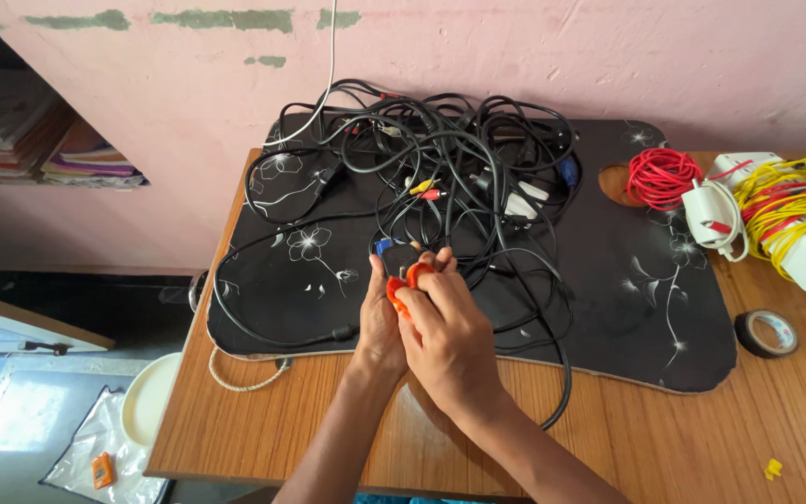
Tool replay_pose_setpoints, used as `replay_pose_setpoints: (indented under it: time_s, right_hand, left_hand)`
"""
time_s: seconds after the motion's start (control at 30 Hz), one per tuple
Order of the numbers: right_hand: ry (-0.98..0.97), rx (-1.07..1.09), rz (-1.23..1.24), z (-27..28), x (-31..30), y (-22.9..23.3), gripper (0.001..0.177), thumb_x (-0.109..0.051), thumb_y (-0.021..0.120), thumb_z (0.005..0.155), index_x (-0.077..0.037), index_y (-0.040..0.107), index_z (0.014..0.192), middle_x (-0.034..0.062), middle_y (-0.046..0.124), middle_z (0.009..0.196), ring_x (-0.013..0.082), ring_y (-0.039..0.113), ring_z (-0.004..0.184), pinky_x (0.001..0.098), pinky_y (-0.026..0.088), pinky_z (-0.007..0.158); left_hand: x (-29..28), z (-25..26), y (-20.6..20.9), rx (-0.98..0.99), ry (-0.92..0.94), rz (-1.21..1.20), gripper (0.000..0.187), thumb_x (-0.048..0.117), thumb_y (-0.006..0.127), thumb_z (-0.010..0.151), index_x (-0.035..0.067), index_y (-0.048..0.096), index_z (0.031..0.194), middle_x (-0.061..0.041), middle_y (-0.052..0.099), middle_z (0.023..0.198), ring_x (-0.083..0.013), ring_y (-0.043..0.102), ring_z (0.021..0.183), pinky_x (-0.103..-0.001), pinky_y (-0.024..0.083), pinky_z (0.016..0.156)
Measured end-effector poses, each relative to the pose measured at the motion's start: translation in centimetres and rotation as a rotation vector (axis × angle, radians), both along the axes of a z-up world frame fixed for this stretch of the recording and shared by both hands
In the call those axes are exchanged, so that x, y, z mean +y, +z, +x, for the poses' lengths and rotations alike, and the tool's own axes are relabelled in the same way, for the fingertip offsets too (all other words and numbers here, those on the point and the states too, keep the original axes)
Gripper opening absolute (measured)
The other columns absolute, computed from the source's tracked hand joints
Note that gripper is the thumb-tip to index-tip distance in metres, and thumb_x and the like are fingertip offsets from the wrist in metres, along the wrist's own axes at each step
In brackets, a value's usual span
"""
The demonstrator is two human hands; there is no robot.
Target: The person repairs a white USB cable by wrapping its connector with yellow and black electrical tape. They then handle a white power adapter and a black cable, wiping the black cable with an orange cloth.
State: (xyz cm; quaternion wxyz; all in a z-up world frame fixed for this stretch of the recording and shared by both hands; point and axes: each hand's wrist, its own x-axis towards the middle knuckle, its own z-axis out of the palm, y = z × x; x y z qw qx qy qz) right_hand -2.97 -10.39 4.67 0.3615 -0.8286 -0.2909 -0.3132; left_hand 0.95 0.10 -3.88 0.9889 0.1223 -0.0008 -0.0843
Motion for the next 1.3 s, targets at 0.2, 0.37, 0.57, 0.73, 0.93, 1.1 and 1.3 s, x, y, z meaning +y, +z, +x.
replay_pose_setpoints:
  time_s: [0.2, 0.37, 0.57, 0.73, 0.93, 1.1, 1.3]
  right_hand:
    - [-0.076, 0.013, 0.02, 0.4, -1.3, 0.5, 0.021, 0.004, 0.073, 0.081, 0.0, 0.068, 0.101, 0.0099, 0.062, 0.099, 0.0295, 0.064, 0.091, 0.0398, 0.056, 0.077]
    - [-0.106, 0.06, 0.015, 0.1, -1.5, 0.8, 0.02, 0.005, 0.074, 0.081, 0.0, 0.068, 0.1, 0.0108, 0.062, 0.098, 0.0301, 0.064, 0.093, 0.0401, 0.055, 0.078]
    - [-0.065, -0.09, -0.054, -0.3, 0.3, 0.8, 0.017, 0.001, 0.073, 0.082, -0.002, 0.07, 0.099, 0.0103, 0.06, 0.098, 0.0319, 0.064, 0.1, 0.0403, 0.057, 0.096]
    - [-0.071, 0.049, 0.013, 0.0, -1.6, 1.0, 0.019, -0.001, 0.075, 0.082, -0.006, 0.076, 0.1, 0.0083, 0.061, 0.092, 0.0278, 0.064, 0.091, 0.0389, 0.055, 0.078]
    - [0.018, 0.223, 0.163, 0.2, -3.5, -0.2, 0.017, 0.0, 0.075, 0.082, -0.006, 0.076, 0.098, 0.0073, 0.065, 0.09, 0.0254, 0.066, 0.084, 0.0373, 0.054, 0.073]
    - [-0.112, 0.332, 0.22, 1.0, -4.2, 0.0, 0.012, -0.001, 0.072, 0.086, -0.004, 0.072, 0.096, 0.0076, 0.069, 0.093, 0.0231, 0.071, 0.084, 0.0351, 0.057, 0.073]
    - [0.015, 0.087, 0.102, -0.3, -2.4, 0.9, 0.014, 0.001, 0.073, 0.084, -0.002, 0.07, 0.097, 0.0107, 0.065, 0.094, 0.0303, 0.066, 0.09, 0.0386, 0.054, 0.077]
  left_hand:
    - [0.0, 1.0, -1.5, 0.034, 0.057, -0.05, 0.06, 0.06, 0.041, 0.105, 0.006, 0.061, 0.121, -0.015, 0.068, 0.116, -0.0304, 0.062, 0.116, -0.047, 0.048, 0.108]
    - [-0.2, 1.1, -1.5, 0.036, 0.076, -0.106, 0.062, 0.059, 0.039, 0.109, 0.003, 0.061, 0.121, -0.014, 0.067, 0.115, -0.0281, 0.063, 0.114, -0.044, 0.048, 0.109]
    - [0.1, 0.1, -0.6, 0.023, -0.068, 0.065, 0.074, 0.065, 0.03, 0.101, 0.001, 0.064, 0.115, -0.013, 0.068, 0.12, -0.0262, 0.062, 0.113, -0.038, 0.047, 0.105]
    - [-0.7, 0.7, -0.8, -0.129, 0.001, 0.02, 0.06, 0.057, 0.034, 0.109, 0.004, 0.058, 0.123, -0.013, 0.065, 0.121, -0.0281, 0.058, 0.123, -0.044, 0.044, 0.113]
    - [-0.8, 0.0, -0.2, -0.021, 0.047, 0.074, 0.056, 0.054, 0.036, 0.104, 0.005, 0.055, 0.125, -0.011, 0.064, 0.116, -0.0282, 0.058, 0.123, -0.047, 0.043, 0.113]
    - [-0.6, 0.0, -0.1, -0.017, 0.071, 0.034, 0.053, 0.052, 0.037, 0.106, 0.006, 0.054, 0.125, -0.012, 0.064, 0.115, -0.0287, 0.059, 0.123, -0.048, 0.043, 0.113]
    - [-0.4, 0.2, -0.6, -0.05, 0.028, 0.02, 0.054, 0.054, 0.037, 0.105, 0.007, 0.055, 0.125, -0.011, 0.066, 0.116, -0.0282, 0.059, 0.119, -0.048, 0.043, 0.11]
